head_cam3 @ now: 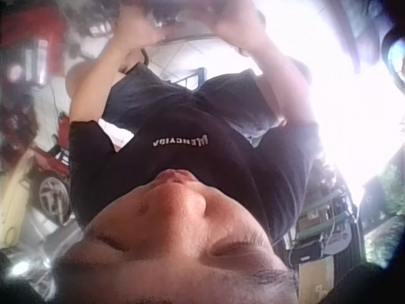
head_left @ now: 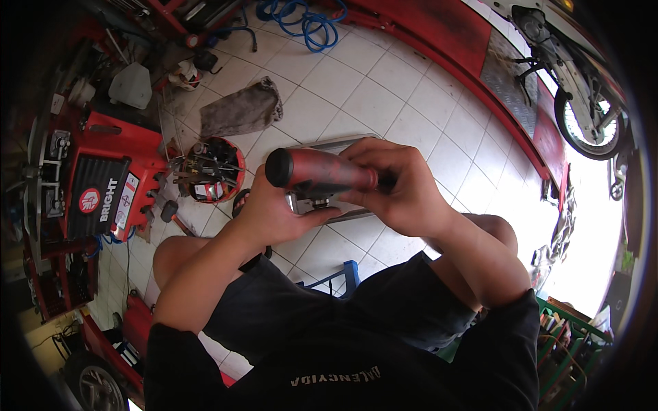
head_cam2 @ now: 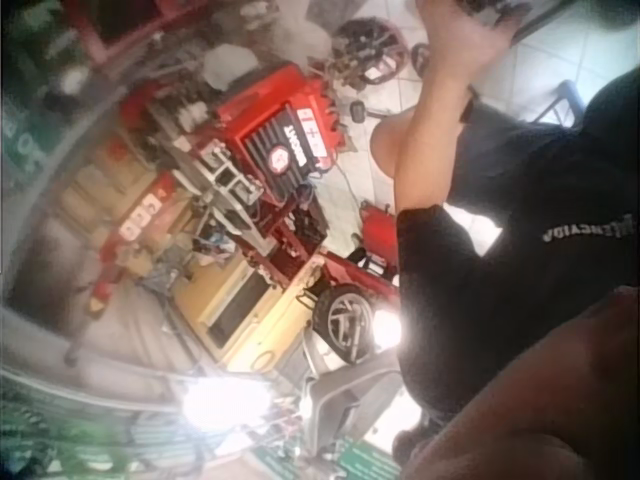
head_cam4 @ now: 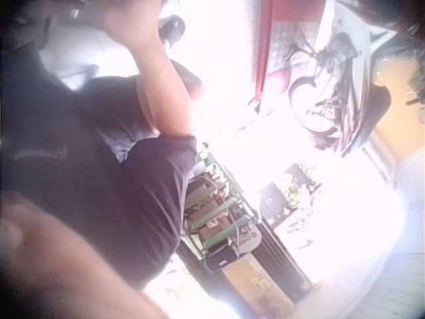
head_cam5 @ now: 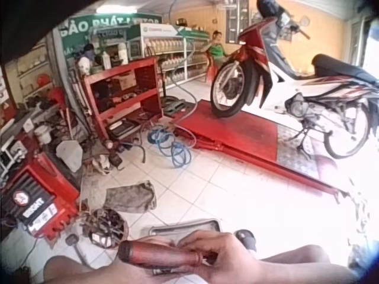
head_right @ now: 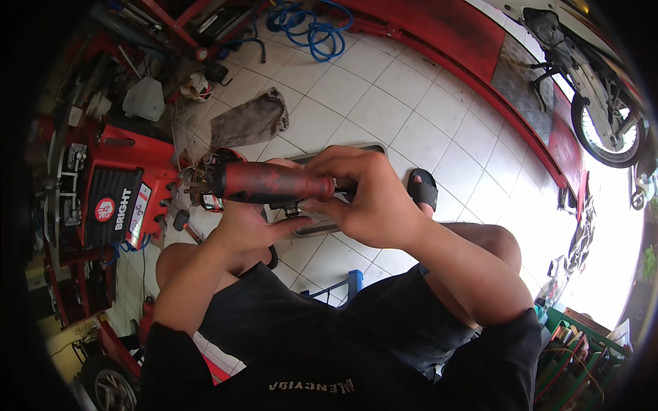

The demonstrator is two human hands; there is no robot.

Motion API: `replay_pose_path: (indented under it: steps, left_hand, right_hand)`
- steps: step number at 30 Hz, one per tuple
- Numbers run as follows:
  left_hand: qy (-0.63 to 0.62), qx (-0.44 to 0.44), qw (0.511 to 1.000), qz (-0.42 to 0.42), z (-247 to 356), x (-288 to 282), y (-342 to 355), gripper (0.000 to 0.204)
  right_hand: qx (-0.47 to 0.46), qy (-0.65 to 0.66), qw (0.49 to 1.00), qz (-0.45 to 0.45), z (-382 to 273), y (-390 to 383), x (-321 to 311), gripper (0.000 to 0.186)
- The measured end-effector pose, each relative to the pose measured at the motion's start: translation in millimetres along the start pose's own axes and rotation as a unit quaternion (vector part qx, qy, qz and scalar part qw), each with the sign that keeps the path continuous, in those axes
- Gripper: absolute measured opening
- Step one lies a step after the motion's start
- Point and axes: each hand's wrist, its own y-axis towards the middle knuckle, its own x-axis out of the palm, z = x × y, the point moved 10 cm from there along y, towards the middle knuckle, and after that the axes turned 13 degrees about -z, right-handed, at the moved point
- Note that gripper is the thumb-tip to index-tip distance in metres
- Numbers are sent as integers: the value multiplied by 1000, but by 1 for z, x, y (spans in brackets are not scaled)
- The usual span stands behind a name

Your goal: The person sits on a stool in a workshop, using a screwdriver to disassemble and reassemble a cylindrical mechanical component. They remove a small internal piece, place it in a metal tray, and then reinsert it into the main housing.

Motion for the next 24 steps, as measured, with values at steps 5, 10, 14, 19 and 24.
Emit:
replay_pose_path:
  steps: [5,10,14,19,24]
  left_hand:
    - [-3,2,1000,9,6,-2,3,58]
    - [-7,-11,1000,8,2,-1,-1,58]
    - [9,25,1000,6,10,-4,1,59]
    - [8,-5,1000,-26,13,-1,-1,57]
    - [47,18,999,-22,15,-4,-2,54]
  right_hand:
    - [9,77,997,6,15,0,3,25]
    - [3,52,999,3,12,2,6,26]
    - [3,45,999,9,9,2,7,27]
    - [-31,-83,996,15,-8,0,6,28]
    - [-44,-119,991,33,-13,-1,7,29]
